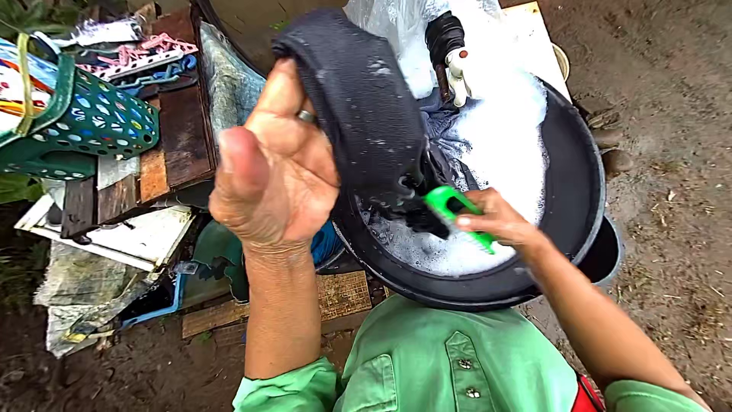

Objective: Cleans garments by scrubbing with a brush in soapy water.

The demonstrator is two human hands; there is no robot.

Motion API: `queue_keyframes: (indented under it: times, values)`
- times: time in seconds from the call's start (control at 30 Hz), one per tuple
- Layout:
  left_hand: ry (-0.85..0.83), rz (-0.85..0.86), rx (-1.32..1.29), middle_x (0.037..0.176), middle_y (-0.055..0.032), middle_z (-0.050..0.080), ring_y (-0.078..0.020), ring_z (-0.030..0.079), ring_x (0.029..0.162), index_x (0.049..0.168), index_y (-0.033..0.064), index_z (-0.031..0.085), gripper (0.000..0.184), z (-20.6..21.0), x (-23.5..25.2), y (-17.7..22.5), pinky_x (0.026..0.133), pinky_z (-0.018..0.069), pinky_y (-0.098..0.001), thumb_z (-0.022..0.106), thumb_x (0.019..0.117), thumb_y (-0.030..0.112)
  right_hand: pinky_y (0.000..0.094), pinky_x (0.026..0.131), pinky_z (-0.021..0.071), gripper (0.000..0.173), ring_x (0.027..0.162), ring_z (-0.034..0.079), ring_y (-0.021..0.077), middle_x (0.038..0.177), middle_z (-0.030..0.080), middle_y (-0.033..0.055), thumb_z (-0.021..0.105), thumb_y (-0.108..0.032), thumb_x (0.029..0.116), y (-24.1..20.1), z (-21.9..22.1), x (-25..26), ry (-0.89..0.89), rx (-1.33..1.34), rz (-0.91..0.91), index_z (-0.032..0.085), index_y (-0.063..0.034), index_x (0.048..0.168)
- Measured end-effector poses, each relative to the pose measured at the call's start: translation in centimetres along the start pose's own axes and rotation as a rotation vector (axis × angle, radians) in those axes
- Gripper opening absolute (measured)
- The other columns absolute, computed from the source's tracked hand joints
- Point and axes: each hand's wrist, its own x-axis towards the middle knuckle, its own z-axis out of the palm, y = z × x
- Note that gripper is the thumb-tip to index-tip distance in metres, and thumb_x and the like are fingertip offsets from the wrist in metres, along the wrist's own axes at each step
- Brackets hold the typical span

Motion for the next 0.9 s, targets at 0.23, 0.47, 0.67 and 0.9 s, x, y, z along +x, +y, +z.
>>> queue_keyframes:
  times: [0.23, 0.47, 0.67, 0.9]
  values:
    - [0.263, -0.060, 0.000, 0.127, 0.0035, 0.068, -0.0126, 0.066, 0.116, 0.141, 0.0150, 0.049, 0.074, -2.0, -1.2, -4.4, 0.098, 0.0579, -0.0359, 0.082, 0.0821, 0.045, 0.0140, 0.059, 0.0565, 0.016, 0.064, 0.066, -0.0072, 0.075, 0.072, -0.0196, 0.072, -0.048, 0.0922, -3.3, -9.0, -3.2, 0.425, 0.033, -0.280, 0.074, -0.0336, 0.085]
    - [0.424, -1.203, 0.670, 0.105, -0.0167, 0.066, -0.0191, 0.059, 0.086, 0.118, -0.0045, 0.064, 0.027, -3.4, -6.3, -15.0, 0.075, 0.0507, -0.0394, 0.067, 0.0993, 0.015, 0.0690, 0.097, 0.0479, 0.058, 0.111, 0.063, 0.0544, 0.118, 0.061, 0.0411, 0.075, -0.024, 0.0955, 4.1, -9.4, 4.2, 0.603, -0.611, 0.543, 0.054, 0.0181, 0.129]
    - [0.627, -1.114, 0.563, 0.100, -0.0119, 0.066, -0.0141, 0.059, 0.081, 0.113, -0.0019, 0.065, 0.021, -3.1, -6.4, -14.2, 0.073, 0.0506, -0.0334, 0.065, 0.1010, 0.016, 0.0676, 0.104, 0.0434, 0.048, 0.125, 0.057, 0.0542, 0.129, 0.059, 0.0396, 0.066, -0.020, 0.1013, 7.9, -7.0, 5.9, 0.419, -0.753, 0.726, 0.055, 0.0153, 0.132]
    - [0.762, -1.035, 0.428, 0.124, -0.0191, 0.063, -0.0231, 0.059, 0.109, 0.124, -0.0054, 0.061, 0.035, -1.6, -6.0, -14.7, 0.096, 0.0480, -0.0437, 0.063, 0.1035, 0.023, 0.0609, 0.087, 0.0539, 0.042, 0.094, 0.068, 0.0417, 0.102, 0.068, 0.0295, 0.073, -0.025, 0.0963, 0.1, 0.9, 5.7, 0.541, -0.402, 0.392, 0.064, 0.0109, 0.116]
